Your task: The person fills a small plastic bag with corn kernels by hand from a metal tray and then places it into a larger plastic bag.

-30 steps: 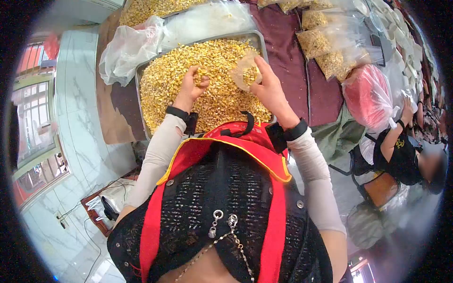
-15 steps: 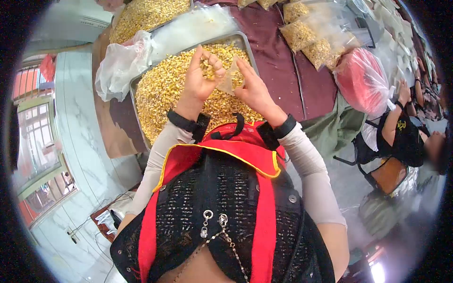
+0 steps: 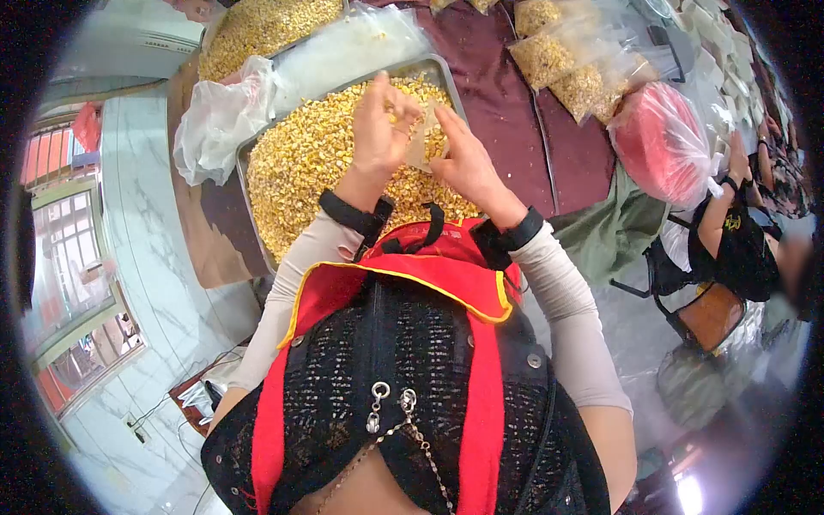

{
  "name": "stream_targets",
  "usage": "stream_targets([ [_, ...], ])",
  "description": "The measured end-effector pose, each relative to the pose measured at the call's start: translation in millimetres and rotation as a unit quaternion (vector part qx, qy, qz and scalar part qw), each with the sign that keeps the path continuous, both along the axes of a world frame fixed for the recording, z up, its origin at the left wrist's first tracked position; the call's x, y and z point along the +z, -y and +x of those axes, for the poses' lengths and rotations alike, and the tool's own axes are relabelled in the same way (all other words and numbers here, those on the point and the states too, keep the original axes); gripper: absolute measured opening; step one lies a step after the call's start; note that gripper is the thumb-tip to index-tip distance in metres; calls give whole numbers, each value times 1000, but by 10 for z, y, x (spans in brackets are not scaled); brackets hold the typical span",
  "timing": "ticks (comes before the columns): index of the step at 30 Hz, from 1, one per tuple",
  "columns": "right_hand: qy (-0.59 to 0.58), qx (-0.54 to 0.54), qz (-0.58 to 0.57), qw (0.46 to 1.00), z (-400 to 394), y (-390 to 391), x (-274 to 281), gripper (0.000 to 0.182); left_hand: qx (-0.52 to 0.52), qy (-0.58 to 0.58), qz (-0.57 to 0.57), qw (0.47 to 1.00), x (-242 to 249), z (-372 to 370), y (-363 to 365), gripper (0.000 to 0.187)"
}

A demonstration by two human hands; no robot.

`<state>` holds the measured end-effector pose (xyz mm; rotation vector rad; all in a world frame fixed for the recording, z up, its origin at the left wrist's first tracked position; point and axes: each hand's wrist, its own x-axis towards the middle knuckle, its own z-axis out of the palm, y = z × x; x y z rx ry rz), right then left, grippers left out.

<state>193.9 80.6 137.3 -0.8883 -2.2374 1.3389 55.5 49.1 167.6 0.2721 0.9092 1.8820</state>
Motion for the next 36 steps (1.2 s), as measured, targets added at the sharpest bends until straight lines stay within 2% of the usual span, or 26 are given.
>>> stream_targets([
  [3,-42,-12,-46,998,29,-53,-50,70,10,2,-6,1000,-66,-276,48,32],
  [5,-33,-37,-71,996,51,-104,-69,69,25,-7,-35,999,-353,-519,104,31],
  [7,-37,-40,-58,997,77,-146,-211,70,13,-40,-161,986,-735,-751,189,32],
  [8,-34,-40,-46,998,79,-165,-201,70,14,-39,-163,986,-881,-803,213,32],
  [10,-32,-47,-60,997,64,-173,-103,70,18,-169,-323,931,-1151,-869,261,25],
  [11,-29,-47,-61,997,58,-178,-115,70,17,-167,-324,931,-1347,-886,313,25],
  [12,-24,-52,-74,996,58,-186,-135,70,20,-488,-315,814,-1506,-881,370,19],
  [13,-18,-58,-86,994,58,-198,-148,70,20,-752,-268,601,-1661,-892,400,14],
  [14,-15,-58,-86,994,56,-214,-156,70,-31,-787,-296,540,-1509,-755,434,13],
  [15,-8,-59,-82,995,54,-226,-162,68,-33,-786,-296,542,-1510,-635,470,13],
  [17,2,-60,-80,995,53,-244,-157,67,-220,-863,-267,369,-1518,-436,507,15],
  [18,-7,-62,-90,994,58,-251,-130,67,-221,-861,-267,371,-1602,-349,553,15],
  [20,-15,-64,-102,993,54,-262,-96,66,-190,-890,-130,393,-1755,-214,643,16],
  [23,2,-73,-129,989,47,-273,-93,66,-174,-895,-100,398,-1824,-147,662,17],
  [25,-20,-69,-131,989,24,-279,-100,66,-179,-898,-81,394,-1809,-196,668,21],
  [27,-18,-61,-132,989,-14,-287,-84,66,-223,-910,-11,350,-1811,-276,656,21],
  [28,-17,-58,-132,989,-29,-293,-73,66,-211,-910,29,355,-1816,-324,644,19],
  [29,-18,-57,-131,990,-35,-294,-77,66,-210,-911,28,354,-1822,-380,614,19],
  [31,-19,-52,-121,991,-10,-274,-102,65,-275,-910,1,311,-1835,-478,588,15],
  [32,-19,-53,-122,991,4,-268,-104,65,-238,-911,3,337,-1721,-578,595,11],
  [33,-22,-52,-108,993,17,-256,-110,65,-240,-911,2,336,-1664,-655,605,11],
  [35,-30,-49,-97,994,13,-230,-133,66,-205,-931,-66,295,-1545,-816,634,8],
  [36,-35,-47,-99,993,2,-227,-149,65,-185,-934,-57,302,-1450,-897,661,8],
])
